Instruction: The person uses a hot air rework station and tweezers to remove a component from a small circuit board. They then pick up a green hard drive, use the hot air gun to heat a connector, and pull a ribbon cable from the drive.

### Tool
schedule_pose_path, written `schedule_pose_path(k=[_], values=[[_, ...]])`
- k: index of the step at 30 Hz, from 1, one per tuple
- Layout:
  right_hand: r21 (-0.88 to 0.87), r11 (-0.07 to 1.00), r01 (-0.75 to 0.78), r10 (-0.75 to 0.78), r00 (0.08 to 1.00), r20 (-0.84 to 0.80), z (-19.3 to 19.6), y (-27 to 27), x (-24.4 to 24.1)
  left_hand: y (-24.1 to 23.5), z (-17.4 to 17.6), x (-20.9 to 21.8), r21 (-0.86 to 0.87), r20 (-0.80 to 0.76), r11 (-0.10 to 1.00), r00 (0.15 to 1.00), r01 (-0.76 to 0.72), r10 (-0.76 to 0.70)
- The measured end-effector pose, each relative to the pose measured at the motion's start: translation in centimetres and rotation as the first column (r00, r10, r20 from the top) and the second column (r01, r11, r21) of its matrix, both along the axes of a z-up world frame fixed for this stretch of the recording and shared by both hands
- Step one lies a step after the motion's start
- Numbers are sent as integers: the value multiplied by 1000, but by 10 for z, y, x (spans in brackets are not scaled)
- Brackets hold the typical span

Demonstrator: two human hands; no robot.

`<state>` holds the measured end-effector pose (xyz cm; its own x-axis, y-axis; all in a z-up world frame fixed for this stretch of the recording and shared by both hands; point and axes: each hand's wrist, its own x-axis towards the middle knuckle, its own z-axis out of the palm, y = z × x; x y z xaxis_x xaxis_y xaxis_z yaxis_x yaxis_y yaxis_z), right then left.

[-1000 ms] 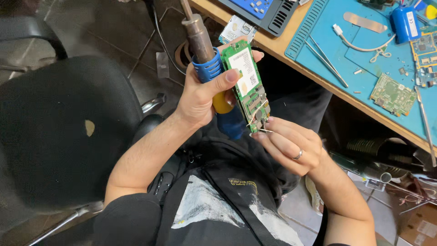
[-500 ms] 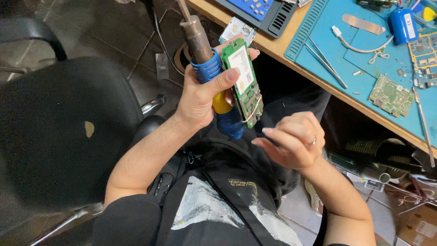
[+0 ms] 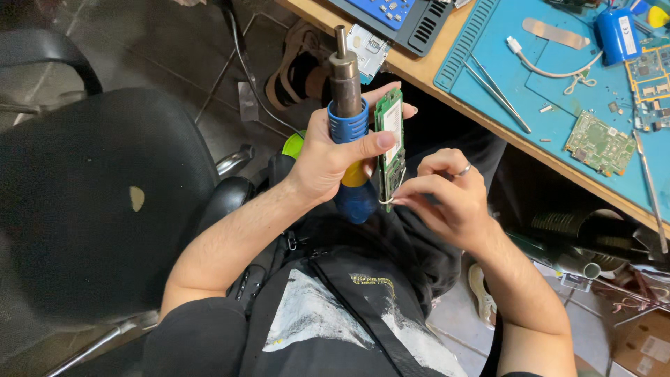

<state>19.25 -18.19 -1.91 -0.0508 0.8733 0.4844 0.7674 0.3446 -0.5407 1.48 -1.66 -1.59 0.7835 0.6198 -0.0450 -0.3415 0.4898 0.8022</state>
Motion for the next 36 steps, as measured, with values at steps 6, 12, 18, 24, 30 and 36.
schedule_pose_path(k=[6,12,18,24,30,36], values=[[-58,988,-143,141,989,-36,-2,5,2,-1,1,1,42,-26,999,1000,8,-7],[84,985,-154,138,976,167,14,9,-16,4,11,-1,48,-92,995,992,-85,89],[202,958,-204,35,783,621,10,11,-9,20,19,-9,2,-62,978,976,-207,207],[343,939,-20,-236,686,688,6,20,14,31,19,-20,36,106,985,981,-168,163],[365,903,228,-399,760,513,22,14,45,31,19,-22,3,139,994,984,-113,111],[92,808,582,-586,810,20,12,-2,112,28,19,-21,-62,67,995,994,-82,86]])
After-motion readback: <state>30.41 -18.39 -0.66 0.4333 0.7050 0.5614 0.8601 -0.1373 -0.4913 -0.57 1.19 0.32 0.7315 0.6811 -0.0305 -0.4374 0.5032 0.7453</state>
